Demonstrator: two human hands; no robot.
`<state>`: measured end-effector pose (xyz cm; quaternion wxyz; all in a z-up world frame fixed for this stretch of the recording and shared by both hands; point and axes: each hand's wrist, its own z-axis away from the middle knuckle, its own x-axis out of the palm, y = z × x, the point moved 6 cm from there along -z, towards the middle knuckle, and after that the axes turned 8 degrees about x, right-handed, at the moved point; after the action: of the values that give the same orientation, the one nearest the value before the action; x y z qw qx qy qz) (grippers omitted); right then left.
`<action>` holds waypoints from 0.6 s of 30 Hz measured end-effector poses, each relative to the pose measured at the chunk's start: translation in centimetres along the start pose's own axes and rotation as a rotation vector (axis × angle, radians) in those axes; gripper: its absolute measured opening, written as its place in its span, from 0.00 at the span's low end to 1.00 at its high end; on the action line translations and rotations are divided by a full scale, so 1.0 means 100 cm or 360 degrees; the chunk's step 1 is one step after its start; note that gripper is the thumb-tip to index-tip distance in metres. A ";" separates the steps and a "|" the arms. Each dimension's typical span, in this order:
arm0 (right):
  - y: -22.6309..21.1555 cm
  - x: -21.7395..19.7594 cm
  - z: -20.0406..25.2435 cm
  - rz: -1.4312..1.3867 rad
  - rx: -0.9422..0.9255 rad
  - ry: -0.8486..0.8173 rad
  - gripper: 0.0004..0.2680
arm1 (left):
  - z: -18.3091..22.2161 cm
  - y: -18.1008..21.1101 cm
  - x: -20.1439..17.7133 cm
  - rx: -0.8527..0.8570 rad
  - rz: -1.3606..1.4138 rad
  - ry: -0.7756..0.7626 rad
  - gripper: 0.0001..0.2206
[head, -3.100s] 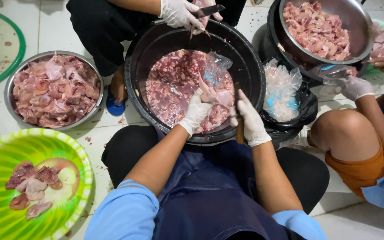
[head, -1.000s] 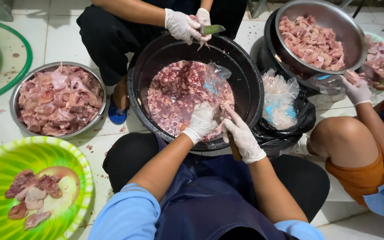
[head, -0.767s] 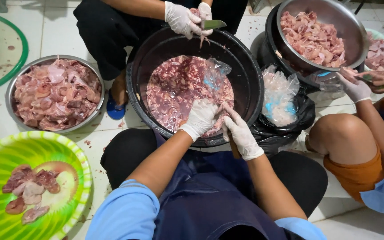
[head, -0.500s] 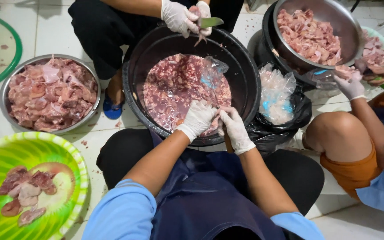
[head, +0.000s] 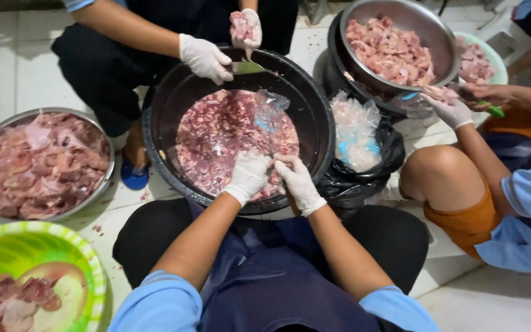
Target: Trimming and sorting raw chicken pieces into a large container using a knife.
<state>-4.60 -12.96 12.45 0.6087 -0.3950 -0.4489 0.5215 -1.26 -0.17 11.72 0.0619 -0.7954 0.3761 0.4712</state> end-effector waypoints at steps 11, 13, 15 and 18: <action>-0.008 0.019 -0.001 -0.0035 0.0116 0.0020 0.08 | 0.005 -0.006 0.000 -0.0021 -0.0044 -0.0142 0.04; -0.008 0.017 0.001 -0.0027 0.0123 0.0016 0.09 | 0.006 -0.009 0.004 -0.0004 -0.0025 -0.0131 0.05; -0.011 0.018 0.006 -0.0016 0.0140 -0.0002 0.09 | 0.008 -0.011 0.010 -0.0002 -0.0011 -0.0122 0.05; -0.019 0.017 0.010 0.0137 0.0035 -0.0048 0.09 | 0.008 -0.018 0.025 -0.0183 0.0178 -0.0371 0.08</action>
<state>-4.93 -11.58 14.71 0.5833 -0.3994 -0.4348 0.5579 0.06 0.10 8.86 0.0332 -0.7153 0.3824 0.5839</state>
